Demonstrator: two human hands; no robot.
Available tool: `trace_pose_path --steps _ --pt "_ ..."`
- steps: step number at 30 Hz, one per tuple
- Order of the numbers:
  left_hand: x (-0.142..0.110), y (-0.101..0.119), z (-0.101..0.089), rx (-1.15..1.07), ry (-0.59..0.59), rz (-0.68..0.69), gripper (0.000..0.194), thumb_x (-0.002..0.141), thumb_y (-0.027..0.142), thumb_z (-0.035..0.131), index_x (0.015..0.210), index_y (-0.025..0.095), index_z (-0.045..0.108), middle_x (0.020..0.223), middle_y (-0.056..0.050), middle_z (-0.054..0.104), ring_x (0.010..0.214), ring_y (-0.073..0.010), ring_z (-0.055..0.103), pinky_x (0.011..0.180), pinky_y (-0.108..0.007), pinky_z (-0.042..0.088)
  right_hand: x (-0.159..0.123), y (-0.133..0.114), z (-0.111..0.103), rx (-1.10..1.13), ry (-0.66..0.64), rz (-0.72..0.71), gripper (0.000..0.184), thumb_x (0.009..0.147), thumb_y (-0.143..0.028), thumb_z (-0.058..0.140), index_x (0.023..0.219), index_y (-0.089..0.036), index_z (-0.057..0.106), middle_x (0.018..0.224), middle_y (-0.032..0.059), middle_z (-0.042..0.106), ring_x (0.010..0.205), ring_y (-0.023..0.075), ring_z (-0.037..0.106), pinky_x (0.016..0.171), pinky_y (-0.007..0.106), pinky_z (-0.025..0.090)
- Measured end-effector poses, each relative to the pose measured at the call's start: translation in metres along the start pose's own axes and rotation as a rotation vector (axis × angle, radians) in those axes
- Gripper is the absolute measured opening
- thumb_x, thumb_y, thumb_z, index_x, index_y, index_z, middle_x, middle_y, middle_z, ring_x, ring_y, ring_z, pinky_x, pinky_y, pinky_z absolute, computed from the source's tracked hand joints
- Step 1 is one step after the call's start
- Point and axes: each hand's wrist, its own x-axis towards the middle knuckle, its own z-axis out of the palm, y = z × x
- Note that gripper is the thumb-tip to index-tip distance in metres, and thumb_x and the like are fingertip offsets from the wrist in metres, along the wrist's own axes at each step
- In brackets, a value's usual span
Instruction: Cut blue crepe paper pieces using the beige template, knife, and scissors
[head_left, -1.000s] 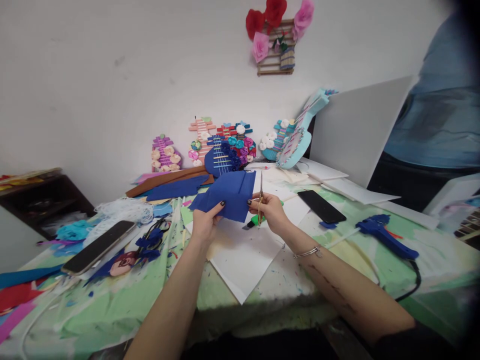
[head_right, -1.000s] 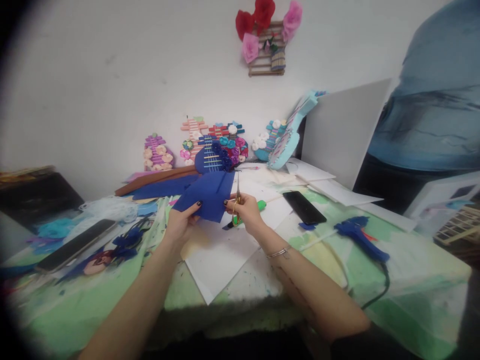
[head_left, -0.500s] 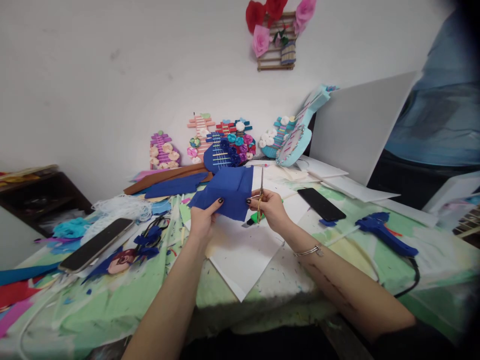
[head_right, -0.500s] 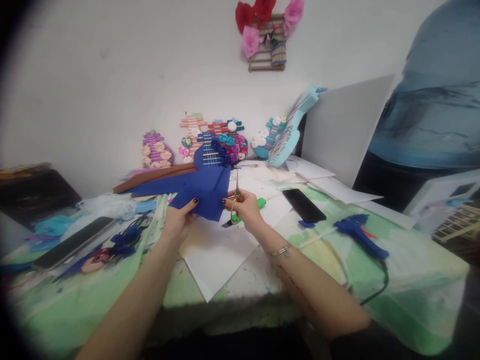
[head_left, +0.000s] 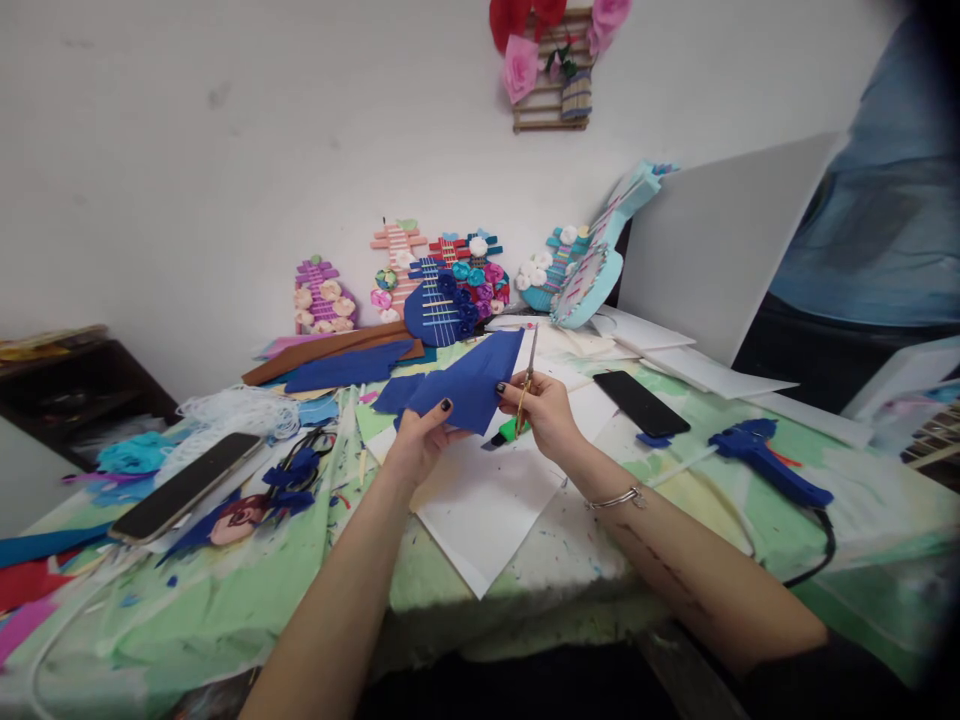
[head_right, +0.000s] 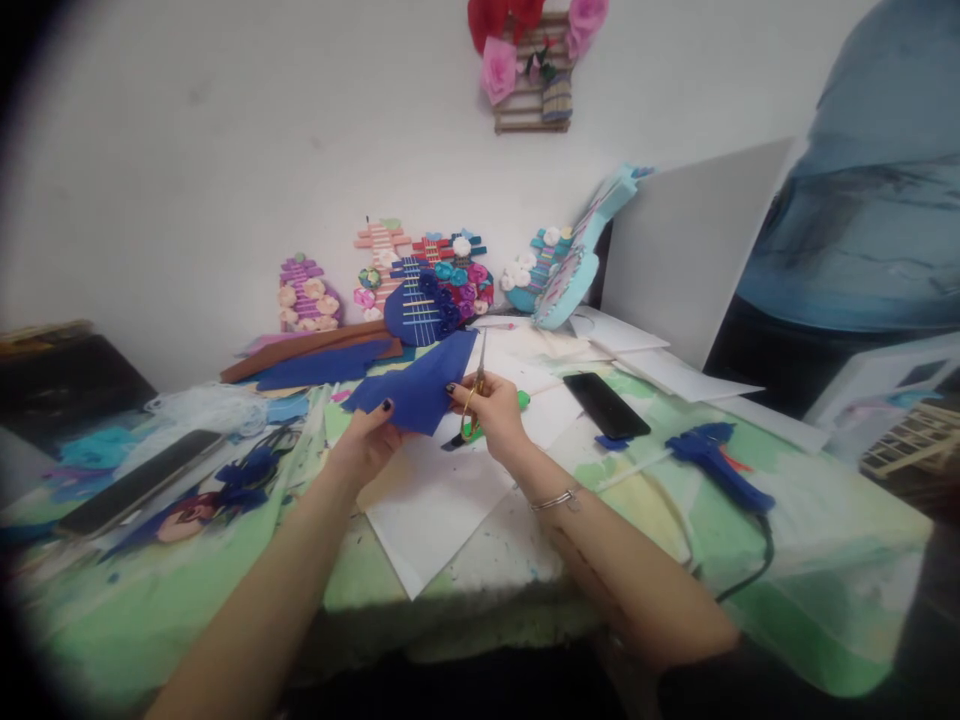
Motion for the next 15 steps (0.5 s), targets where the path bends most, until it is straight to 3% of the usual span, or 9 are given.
trace_pose_path --steps 2,5,10,15 --pt "-0.005 -0.002 0.006 0.020 -0.076 -0.048 0.056 0.048 0.030 0.091 0.097 0.015 0.067 0.088 -0.009 0.073 0.077 -0.0264 0.071 0.071 -0.042 0.059 0.000 0.001 0.000 0.007 0.027 -0.021 0.039 0.048 -0.037 0.088 0.067 -0.017 0.060 0.060 -0.0025 0.061 0.054 0.0117 0.059 0.057 0.026 0.052" --pt "-0.010 -0.008 0.015 0.057 -0.122 -0.071 0.056 0.047 0.016 0.090 0.099 0.013 0.068 0.083 -0.009 0.072 0.070 -0.0235 0.069 0.067 -0.038 0.058 -0.002 0.004 0.002 0.011 0.056 -0.038 0.039 0.050 -0.038 0.087 0.067 -0.018 0.058 0.061 -0.0030 0.060 0.054 0.0114 0.059 0.054 0.025 0.051" --pt "-0.010 -0.016 0.020 0.067 -0.032 0.012 0.043 0.051 0.013 0.087 0.091 0.014 0.071 0.086 -0.005 0.073 0.070 -0.0163 0.067 0.065 -0.027 0.054 -0.009 0.008 0.007 0.008 0.029 -0.001 0.040 0.049 -0.037 0.088 0.066 -0.018 0.058 0.059 -0.0026 0.061 0.053 0.0129 0.060 0.054 0.026 0.052" --pt "-0.004 -0.014 0.014 0.076 0.040 0.025 0.033 0.050 0.015 0.087 0.079 0.010 0.072 0.070 -0.003 0.071 0.055 -0.0123 0.062 0.057 -0.025 0.052 -0.012 0.005 0.009 0.052 -0.006 0.066 0.037 0.053 -0.039 0.086 0.072 -0.018 0.061 0.066 0.0019 0.068 0.062 0.0172 0.068 0.060 0.027 0.055"
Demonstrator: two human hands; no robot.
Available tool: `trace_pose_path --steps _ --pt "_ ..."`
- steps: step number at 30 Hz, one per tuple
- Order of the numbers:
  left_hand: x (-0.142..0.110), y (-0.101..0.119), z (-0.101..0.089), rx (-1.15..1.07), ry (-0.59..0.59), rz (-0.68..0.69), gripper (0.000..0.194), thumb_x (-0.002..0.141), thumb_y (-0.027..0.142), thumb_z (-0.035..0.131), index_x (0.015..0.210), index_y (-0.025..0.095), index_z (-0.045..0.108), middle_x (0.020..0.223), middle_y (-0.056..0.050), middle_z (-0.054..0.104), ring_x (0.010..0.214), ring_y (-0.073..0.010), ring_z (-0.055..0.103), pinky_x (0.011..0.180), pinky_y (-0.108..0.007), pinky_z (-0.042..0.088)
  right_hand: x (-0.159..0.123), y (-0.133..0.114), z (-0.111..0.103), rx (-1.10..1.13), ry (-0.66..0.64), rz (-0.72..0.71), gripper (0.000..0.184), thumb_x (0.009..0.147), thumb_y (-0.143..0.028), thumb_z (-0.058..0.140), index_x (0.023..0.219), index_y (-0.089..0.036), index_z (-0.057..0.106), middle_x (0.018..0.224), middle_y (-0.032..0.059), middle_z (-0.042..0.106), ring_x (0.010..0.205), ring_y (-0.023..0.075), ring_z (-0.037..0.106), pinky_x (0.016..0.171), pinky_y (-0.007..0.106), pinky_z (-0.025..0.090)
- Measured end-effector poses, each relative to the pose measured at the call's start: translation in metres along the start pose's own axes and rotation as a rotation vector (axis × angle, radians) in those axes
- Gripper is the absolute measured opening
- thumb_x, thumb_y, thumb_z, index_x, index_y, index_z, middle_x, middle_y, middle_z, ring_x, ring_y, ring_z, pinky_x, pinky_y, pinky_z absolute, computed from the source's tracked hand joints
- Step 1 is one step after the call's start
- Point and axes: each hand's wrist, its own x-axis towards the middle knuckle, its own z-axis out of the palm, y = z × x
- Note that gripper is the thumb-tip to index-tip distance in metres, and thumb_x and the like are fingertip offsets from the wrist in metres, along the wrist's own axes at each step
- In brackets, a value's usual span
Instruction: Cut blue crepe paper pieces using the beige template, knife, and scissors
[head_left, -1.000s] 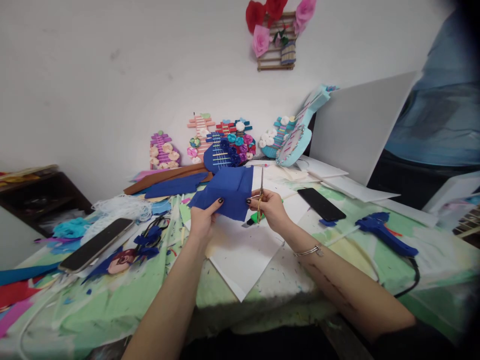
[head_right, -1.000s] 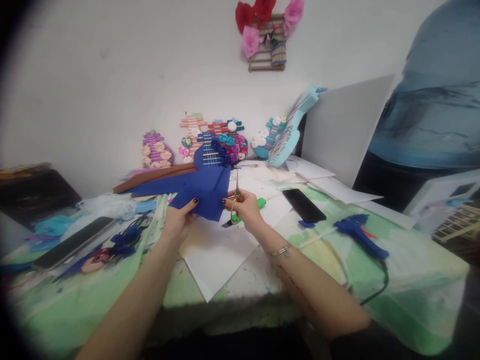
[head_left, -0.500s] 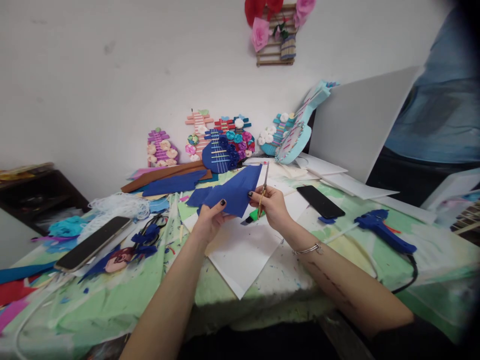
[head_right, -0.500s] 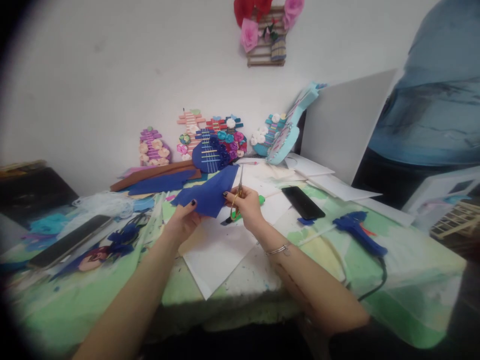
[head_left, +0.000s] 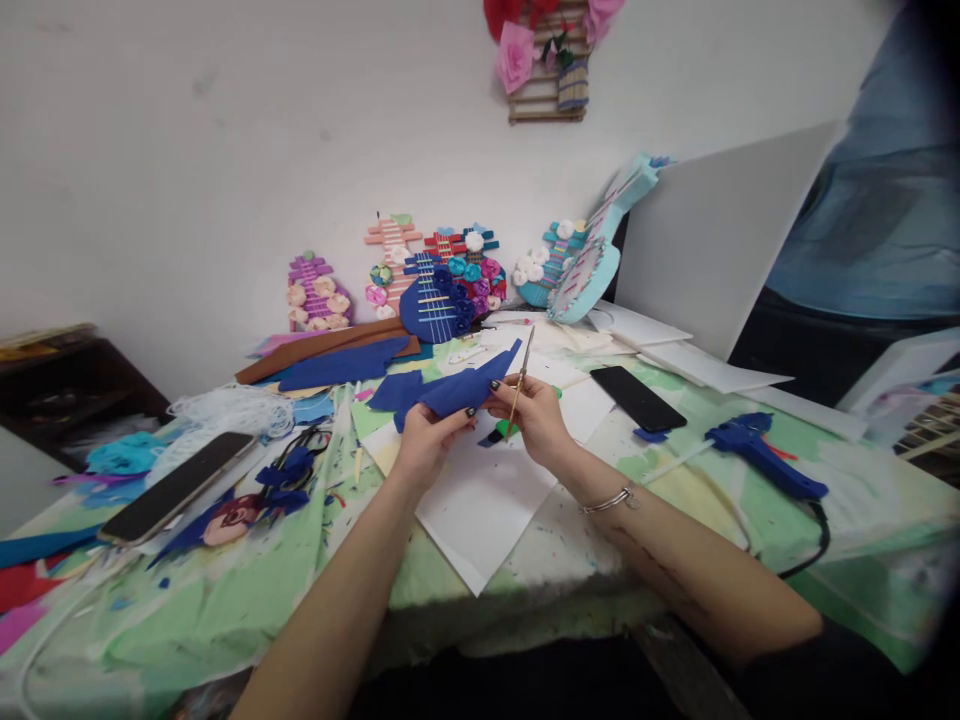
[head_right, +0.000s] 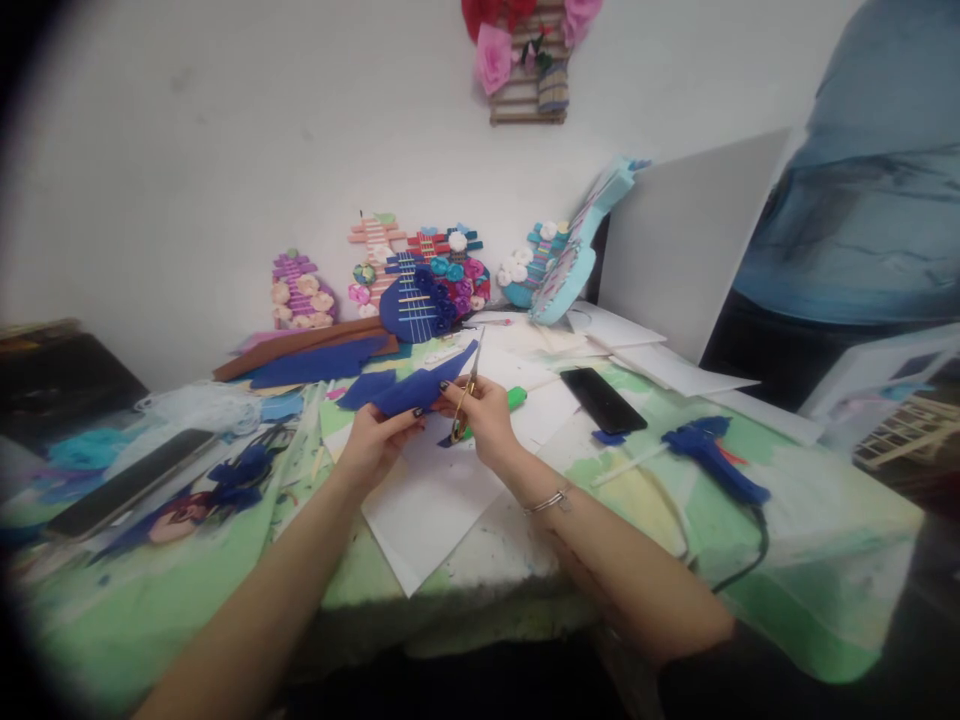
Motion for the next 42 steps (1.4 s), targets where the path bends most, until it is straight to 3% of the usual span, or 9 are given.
trace_pose_path --steps 7,13,20,24,29,34,39,42 --pt "0.000 0.001 -0.001 0.019 -0.001 -0.020 0.031 0.048 0.015 0.086 0.075 0.009 0.071 0.067 -0.004 0.069 0.053 -0.0135 0.061 0.055 -0.026 0.051 0.003 -0.002 -0.001 0.072 0.034 0.091 0.026 0.061 -0.031 0.082 0.074 -0.017 0.064 0.062 0.0031 0.069 0.057 0.0165 0.068 0.056 0.026 0.055" --pt "0.002 0.001 0.000 0.003 0.034 -0.043 0.024 0.055 0.023 0.084 0.069 0.009 0.069 0.063 -0.004 0.068 0.050 -0.0132 0.059 0.050 -0.026 0.050 0.005 -0.002 -0.003 0.099 0.058 0.119 0.015 0.066 -0.022 0.076 0.069 -0.017 0.062 0.060 0.0038 0.069 0.056 0.0166 0.068 0.053 0.024 0.054" --pt "0.003 0.004 0.001 -0.058 0.090 -0.099 0.019 0.058 0.020 0.078 0.058 0.013 0.059 0.049 0.001 0.059 0.040 -0.0113 0.054 0.039 -0.022 0.043 0.006 -0.004 -0.003 0.071 0.054 0.092 0.017 0.069 -0.026 0.074 0.069 -0.017 0.060 0.058 0.0043 0.069 0.054 0.0171 0.068 0.050 0.023 0.054" --pt "0.003 0.008 -0.002 -0.120 0.107 -0.166 0.016 0.063 0.017 0.070 0.058 0.015 0.056 0.045 0.003 0.055 0.038 -0.0100 0.051 0.038 -0.020 0.040 0.011 -0.004 -0.008 0.021 0.096 -0.007 0.023 0.070 -0.032 0.074 0.070 -0.018 0.056 0.059 0.0033 0.068 0.051 0.0163 0.067 0.048 0.024 0.052" --pt "0.005 0.019 -0.007 -0.211 0.084 -0.310 0.019 0.072 0.020 0.060 0.055 0.015 0.050 0.045 0.004 0.047 0.035 -0.0033 0.038 0.036 -0.016 0.032 0.020 -0.017 -0.018 -0.089 0.123 -0.269 0.027 0.059 -0.026 0.081 0.076 -0.020 0.061 0.071 -0.0016 0.069 0.055 0.0116 0.063 0.052 0.022 0.048" --pt "0.006 0.025 -0.009 -0.210 0.066 -0.351 0.023 0.076 0.017 0.055 0.054 0.016 0.046 0.043 0.008 0.034 0.034 -0.0016 0.031 0.035 -0.013 0.026 0.029 -0.014 -0.028 -0.473 -0.084 -0.468 0.035 0.063 -0.025 0.077 0.096 -0.019 0.070 0.077 0.0011 0.070 0.058 0.0143 0.059 0.055 0.027 0.048" --pt "0.008 0.019 -0.010 -0.058 0.092 -0.277 0.022 0.072 0.021 0.061 0.054 0.015 0.050 0.045 0.005 0.040 0.035 -0.0037 0.034 0.036 -0.016 0.029 0.027 -0.003 -0.029 -0.624 -0.129 -0.471 0.020 0.062 -0.018 0.074 0.081 -0.018 0.072 0.063 -0.0005 0.065 0.053 0.0149 0.057 0.051 0.027 0.044" --pt "0.009 0.014 -0.014 0.068 0.180 -0.088 0.032 0.074 0.037 0.064 0.053 0.018 0.050 0.048 0.001 0.049 0.037 -0.0080 0.040 0.037 -0.021 0.033 0.024 -0.004 -0.028 -0.633 -0.128 -0.462 0.011 0.067 -0.022 0.071 0.077 -0.019 0.068 0.059 -0.0014 0.062 0.049 0.0151 0.059 0.049 0.027 0.045"
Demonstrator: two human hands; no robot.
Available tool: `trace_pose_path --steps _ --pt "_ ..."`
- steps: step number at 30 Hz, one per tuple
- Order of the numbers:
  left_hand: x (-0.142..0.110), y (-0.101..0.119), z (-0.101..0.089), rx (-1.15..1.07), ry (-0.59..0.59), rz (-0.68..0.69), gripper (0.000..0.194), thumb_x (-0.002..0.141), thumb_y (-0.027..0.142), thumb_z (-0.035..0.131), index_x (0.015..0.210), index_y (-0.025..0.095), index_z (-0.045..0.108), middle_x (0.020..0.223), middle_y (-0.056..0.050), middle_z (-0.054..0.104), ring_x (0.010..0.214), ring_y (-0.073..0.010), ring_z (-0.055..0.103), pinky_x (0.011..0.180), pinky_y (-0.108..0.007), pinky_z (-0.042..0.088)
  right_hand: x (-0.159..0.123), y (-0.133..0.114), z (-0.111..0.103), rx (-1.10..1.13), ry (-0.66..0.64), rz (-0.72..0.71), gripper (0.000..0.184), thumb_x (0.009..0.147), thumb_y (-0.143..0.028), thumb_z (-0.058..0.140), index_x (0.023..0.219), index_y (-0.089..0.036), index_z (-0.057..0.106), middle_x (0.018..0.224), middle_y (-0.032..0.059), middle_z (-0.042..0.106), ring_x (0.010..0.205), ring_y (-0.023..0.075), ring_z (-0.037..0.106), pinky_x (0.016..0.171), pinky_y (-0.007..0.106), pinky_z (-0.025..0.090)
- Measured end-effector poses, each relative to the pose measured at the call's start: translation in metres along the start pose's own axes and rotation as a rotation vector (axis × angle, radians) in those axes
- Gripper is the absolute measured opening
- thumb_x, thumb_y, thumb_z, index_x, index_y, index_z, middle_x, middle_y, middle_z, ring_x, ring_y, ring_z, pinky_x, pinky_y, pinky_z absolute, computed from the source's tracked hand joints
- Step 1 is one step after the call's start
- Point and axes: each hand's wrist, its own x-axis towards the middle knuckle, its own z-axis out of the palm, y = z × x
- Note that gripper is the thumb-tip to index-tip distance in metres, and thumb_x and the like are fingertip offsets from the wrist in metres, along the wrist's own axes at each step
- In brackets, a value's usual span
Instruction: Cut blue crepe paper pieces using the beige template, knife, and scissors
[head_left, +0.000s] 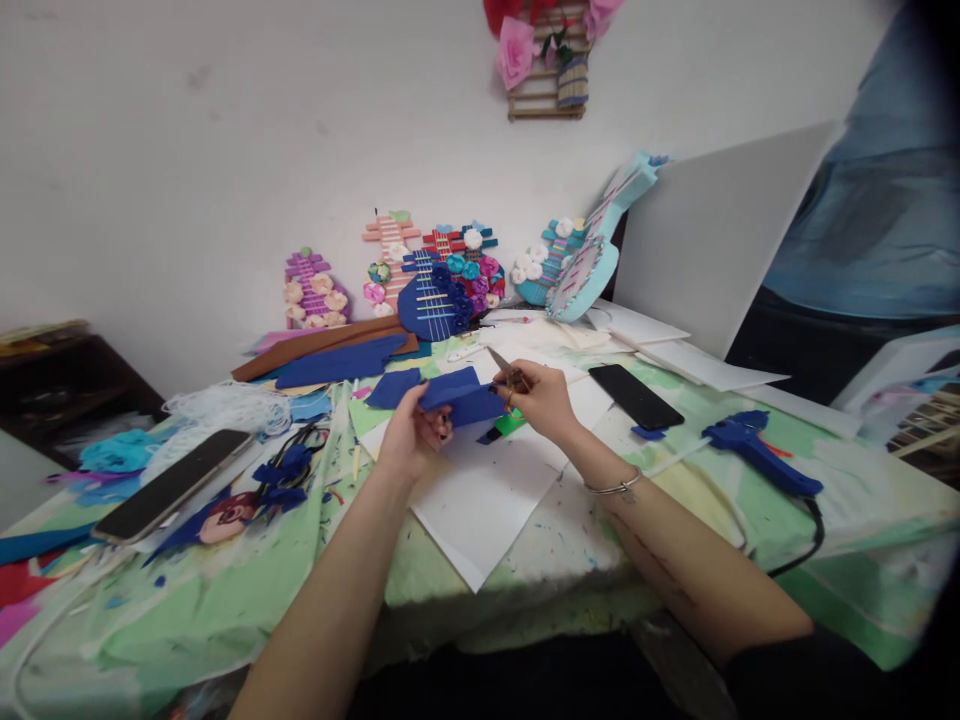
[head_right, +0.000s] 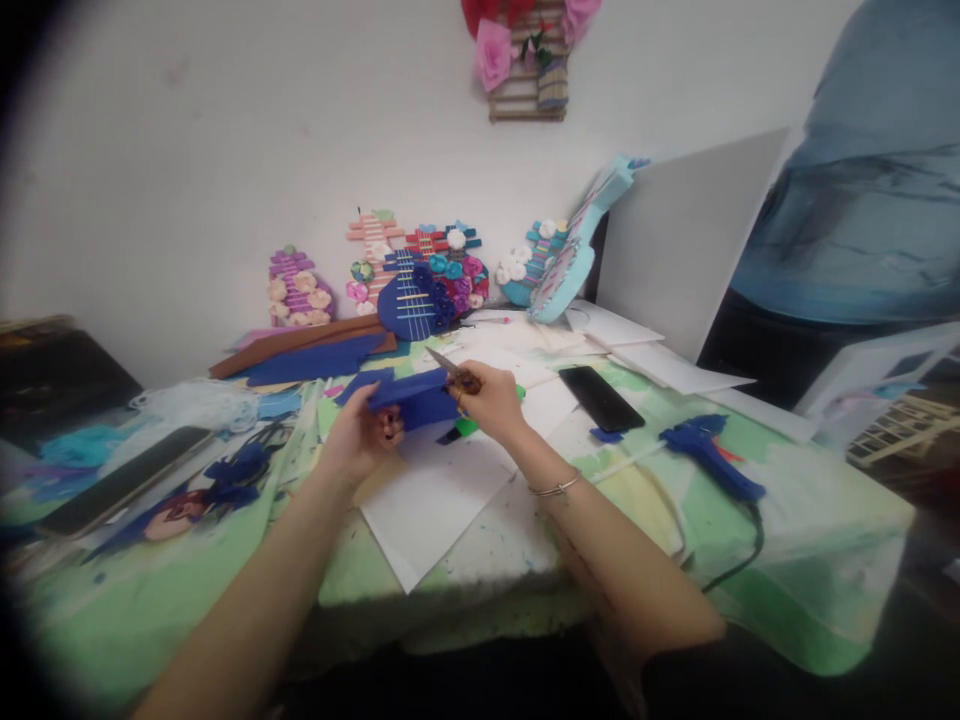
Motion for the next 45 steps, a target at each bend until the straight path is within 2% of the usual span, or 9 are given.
trace_pose_path --steps 4,8,11,13,22,29,35,40,45 --pt "-0.001 -0.002 -0.005 0.139 0.192 0.420 0.038 0.070 0.046 0.074 0.055 0.018 0.054 0.052 0.004 0.045 0.047 -0.0090 0.042 0.046 -0.021 0.036 0.002 -0.008 -0.006 0.037 -0.015 0.021 0.012 0.070 -0.027 0.070 0.074 -0.019 0.063 0.052 -0.0030 0.057 0.043 0.0161 0.059 0.044 0.027 0.045" --pt "-0.007 0.004 -0.007 0.360 0.256 0.798 0.043 0.050 0.032 0.090 0.085 0.022 0.067 0.090 0.000 0.058 0.088 -0.0166 0.054 0.076 -0.026 0.046 0.005 -0.015 -0.013 0.056 -0.080 0.056 0.015 0.067 -0.028 0.072 0.071 -0.019 0.061 0.049 -0.0042 0.055 0.040 0.0147 0.057 0.041 0.026 0.043" --pt "-0.008 0.006 -0.007 0.716 0.183 1.135 0.040 0.067 0.029 0.083 0.103 0.024 0.069 0.112 -0.006 0.057 0.110 -0.0238 0.053 0.094 -0.038 0.044 0.005 -0.020 -0.017 0.054 -0.139 0.088 0.016 0.066 -0.026 0.073 0.071 -0.018 0.061 0.048 -0.0046 0.055 0.039 0.0133 0.056 0.040 0.024 0.043" --pt "-0.007 0.005 -0.008 0.817 0.131 1.239 0.026 0.078 0.024 0.074 0.103 0.025 0.070 0.113 -0.006 0.057 0.108 -0.0232 0.056 0.095 -0.041 0.044 0.005 -0.022 -0.019 0.048 -0.177 0.108 0.016 0.065 -0.026 0.074 0.072 -0.017 0.062 0.048 -0.0045 0.055 0.039 0.0132 0.056 0.040 0.024 0.043" --pt "-0.004 0.001 -0.008 0.688 -0.027 1.194 0.032 0.080 0.016 0.071 0.108 0.031 0.072 0.103 -0.002 0.063 0.090 -0.0167 0.062 0.084 -0.035 0.051 0.007 -0.021 -0.024 0.026 -0.266 0.131 0.014 0.066 -0.022 0.073 0.074 -0.016 0.064 0.046 -0.0053 0.054 0.039 0.0114 0.054 0.040 0.022 0.041" --pt "-0.007 0.002 -0.007 0.611 -0.027 1.030 0.013 0.079 0.018 0.070 0.082 0.028 0.078 0.087 -0.002 0.068 0.085 -0.0178 0.063 0.082 -0.034 0.050 0.008 -0.021 -0.028 0.037 -0.280 0.123 0.013 0.065 -0.021 0.073 0.074 -0.015 0.065 0.047 -0.0044 0.056 0.039 0.0119 0.055 0.041 0.023 0.043" --pt "-0.008 0.000 -0.004 0.509 -0.084 0.868 0.002 0.076 0.023 0.072 0.077 0.021 0.073 0.088 -0.005 0.071 0.088 -0.0205 0.066 0.082 -0.034 0.052 0.011 -0.021 -0.032 0.031 -0.180 0.087 0.017 0.062 -0.023 0.077 0.074 -0.015 0.067 0.054 -0.0026 0.058 0.047 0.0121 0.055 0.046 0.025 0.045" --pt "-0.012 -0.003 -0.001 0.462 -0.093 0.733 0.003 0.076 0.021 0.071 0.078 0.019 0.070 0.081 -0.005 0.073 0.077 -0.0171 0.067 0.074 -0.028 0.052 0.009 -0.026 -0.030 0.045 -0.057 -0.035 0.017 0.064 -0.023 0.078 0.075 -0.015 0.068 0.080 0.0058 0.072 0.064 0.0149 0.061 0.058 0.027 0.048" --pt "-0.012 -0.007 0.000 0.440 -0.077 0.661 0.009 0.070 0.023 0.076 0.076 0.019 0.070 0.074 -0.003 0.071 0.069 -0.0152 0.064 0.066 -0.025 0.050 0.000 -0.031 -0.017 0.054 -0.199 -0.086 0.012 0.066 -0.018 0.074 0.070 -0.018 0.063 0.079 0.0040 0.072 0.075 0.0177 0.064 0.071 0.030 0.050"
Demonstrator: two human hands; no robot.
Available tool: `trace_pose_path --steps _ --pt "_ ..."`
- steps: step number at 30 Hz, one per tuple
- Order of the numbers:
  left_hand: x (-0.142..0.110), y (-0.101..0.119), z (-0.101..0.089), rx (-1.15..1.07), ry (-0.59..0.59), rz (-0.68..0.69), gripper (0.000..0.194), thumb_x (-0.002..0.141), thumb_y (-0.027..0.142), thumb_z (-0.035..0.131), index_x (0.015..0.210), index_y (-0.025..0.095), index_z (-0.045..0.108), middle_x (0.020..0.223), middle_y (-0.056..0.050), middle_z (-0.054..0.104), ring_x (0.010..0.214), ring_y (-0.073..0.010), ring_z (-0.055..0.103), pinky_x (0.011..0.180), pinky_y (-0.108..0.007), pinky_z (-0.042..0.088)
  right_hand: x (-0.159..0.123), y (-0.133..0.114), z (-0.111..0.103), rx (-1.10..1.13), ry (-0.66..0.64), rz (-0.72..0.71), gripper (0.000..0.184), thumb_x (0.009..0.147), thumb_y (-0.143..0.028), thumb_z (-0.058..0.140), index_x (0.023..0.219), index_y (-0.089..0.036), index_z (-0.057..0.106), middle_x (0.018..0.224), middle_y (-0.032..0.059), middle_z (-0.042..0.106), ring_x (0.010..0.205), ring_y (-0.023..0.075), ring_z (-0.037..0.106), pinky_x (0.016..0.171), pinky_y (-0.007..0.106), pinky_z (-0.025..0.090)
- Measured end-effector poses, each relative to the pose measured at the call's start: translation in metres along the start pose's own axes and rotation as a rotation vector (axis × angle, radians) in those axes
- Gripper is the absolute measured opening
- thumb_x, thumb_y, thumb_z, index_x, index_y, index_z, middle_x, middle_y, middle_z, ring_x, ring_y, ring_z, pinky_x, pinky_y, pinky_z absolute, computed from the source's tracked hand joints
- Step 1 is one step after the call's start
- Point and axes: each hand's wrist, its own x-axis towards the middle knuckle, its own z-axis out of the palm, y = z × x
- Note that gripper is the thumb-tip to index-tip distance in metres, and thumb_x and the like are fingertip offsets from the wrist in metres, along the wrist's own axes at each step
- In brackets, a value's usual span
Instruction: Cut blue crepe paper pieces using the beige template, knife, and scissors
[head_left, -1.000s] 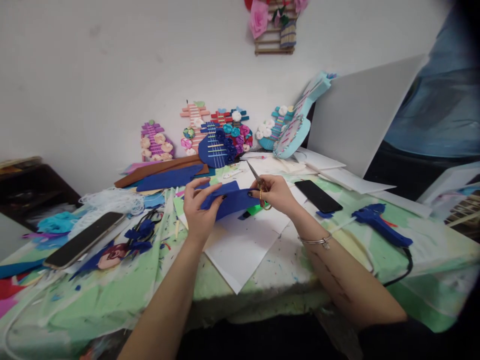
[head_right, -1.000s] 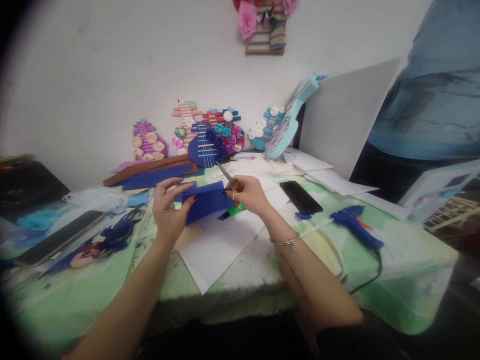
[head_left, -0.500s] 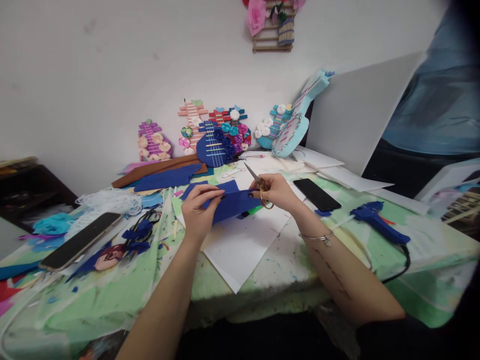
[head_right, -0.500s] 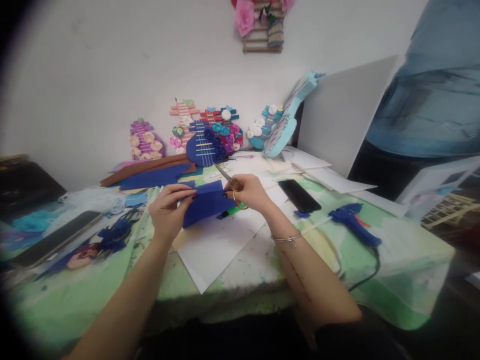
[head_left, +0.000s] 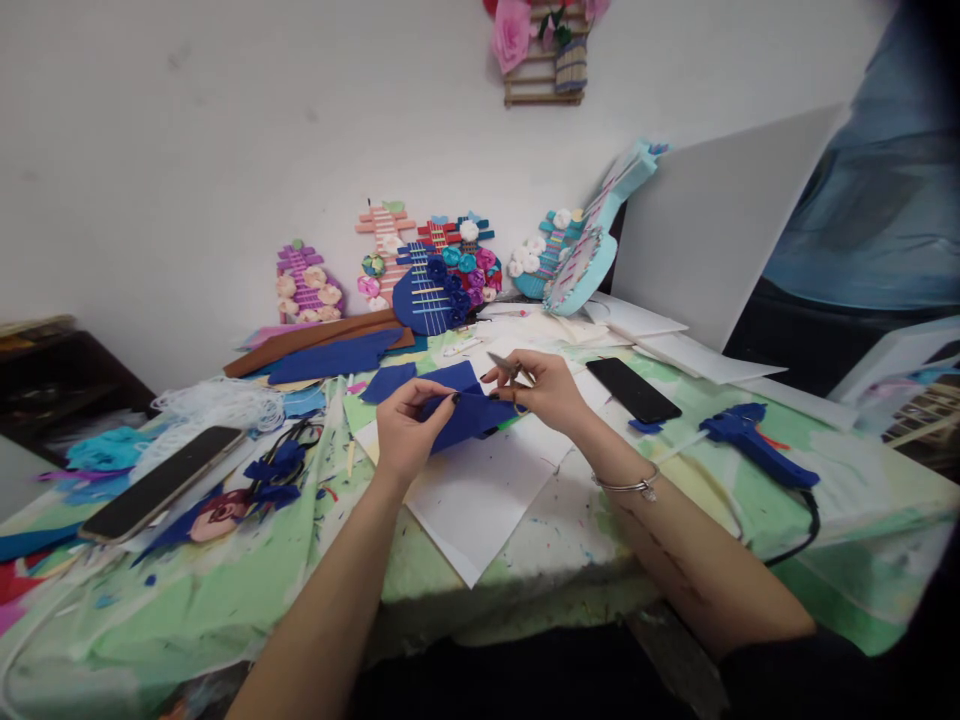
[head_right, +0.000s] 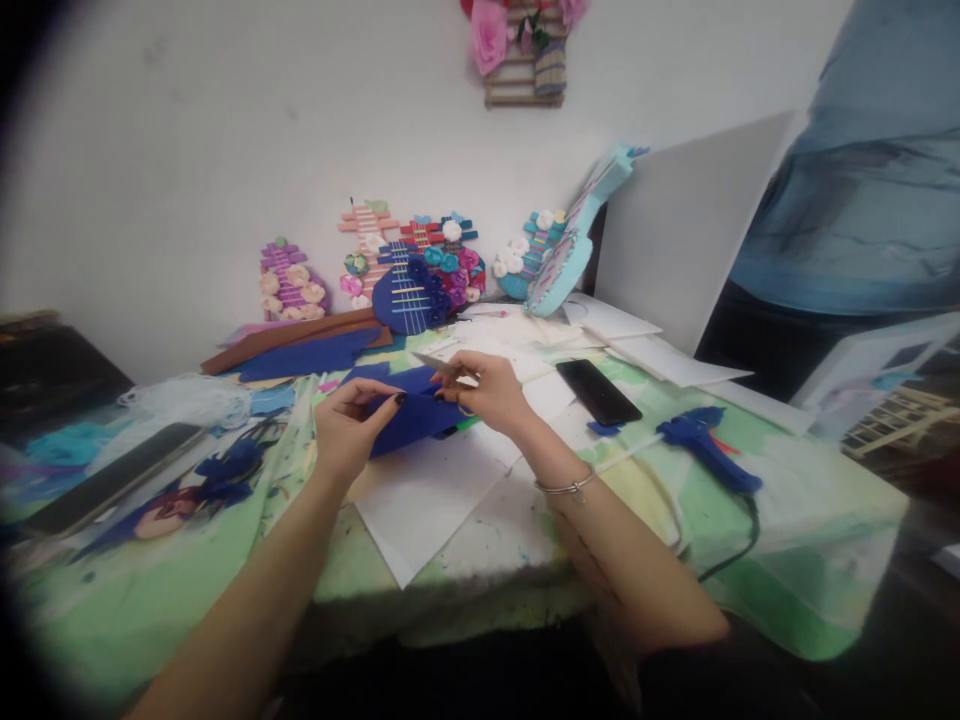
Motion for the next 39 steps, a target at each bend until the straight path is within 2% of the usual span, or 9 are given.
trace_pose_path --steps 4,8,12,23,31,39 --pt "-0.002 0.002 0.003 -0.013 -0.024 -0.034 0.013 0.067 0.024 0.079 0.074 0.018 0.070 0.073 -0.004 0.070 0.068 -0.0155 0.064 0.066 -0.025 0.049 -0.004 -0.002 0.012 -0.072 -0.079 0.002 0.015 0.066 -0.023 0.076 0.072 -0.018 0.063 0.072 0.0012 0.069 0.070 0.0170 0.062 0.067 0.029 0.049" --pt "-0.002 0.004 0.005 -0.026 -0.041 -0.053 0.015 0.064 0.024 0.081 0.072 0.018 0.070 0.073 -0.004 0.070 0.069 -0.0160 0.064 0.067 -0.025 0.050 -0.008 -0.001 0.018 -0.118 -0.057 -0.017 0.015 0.068 -0.023 0.075 0.073 -0.019 0.061 0.071 0.0009 0.067 0.067 0.0156 0.060 0.061 0.025 0.047" --pt "-0.001 0.004 0.005 -0.042 -0.041 -0.065 0.016 0.062 0.023 0.082 0.072 0.018 0.070 0.073 -0.003 0.069 0.071 -0.0161 0.063 0.068 -0.025 0.049 -0.009 0.001 0.019 -0.150 -0.030 -0.035 0.010 0.071 -0.023 0.070 0.074 -0.019 0.061 0.071 0.0013 0.067 0.066 0.0155 0.060 0.062 0.026 0.047" --pt "0.002 -0.001 0.003 -0.114 -0.032 -0.117 0.024 0.057 0.023 0.085 0.073 0.018 0.069 0.074 -0.002 0.067 0.072 -0.0150 0.061 0.068 -0.024 0.047 -0.008 -0.002 0.016 -0.185 -0.073 -0.047 0.006 0.073 -0.022 0.065 0.075 -0.020 0.060 0.073 0.0015 0.069 0.066 0.0152 0.059 0.064 0.027 0.047" --pt "0.009 -0.003 -0.006 -0.194 0.082 -0.215 0.028 0.053 0.025 0.086 0.074 0.018 0.068 0.070 0.002 0.064 0.063 -0.0109 0.056 0.059 -0.021 0.044 0.001 0.001 -0.005 -0.166 -0.099 -0.008 0.010 0.071 -0.023 0.070 0.075 -0.019 0.062 0.073 0.0017 0.069 0.067 0.0158 0.060 0.065 0.029 0.048" --pt "0.014 -0.002 -0.011 -0.268 0.167 -0.322 0.035 0.046 0.026 0.088 0.073 0.018 0.066 0.064 0.004 0.062 0.056 -0.0099 0.056 0.052 -0.020 0.044 0.007 0.009 -0.028 -0.168 -0.057 0.007 0.007 0.072 -0.021 0.069 0.075 -0.017 0.063 0.070 0.0019 0.066 0.065 0.0151 0.059 0.065 0.030 0.047"
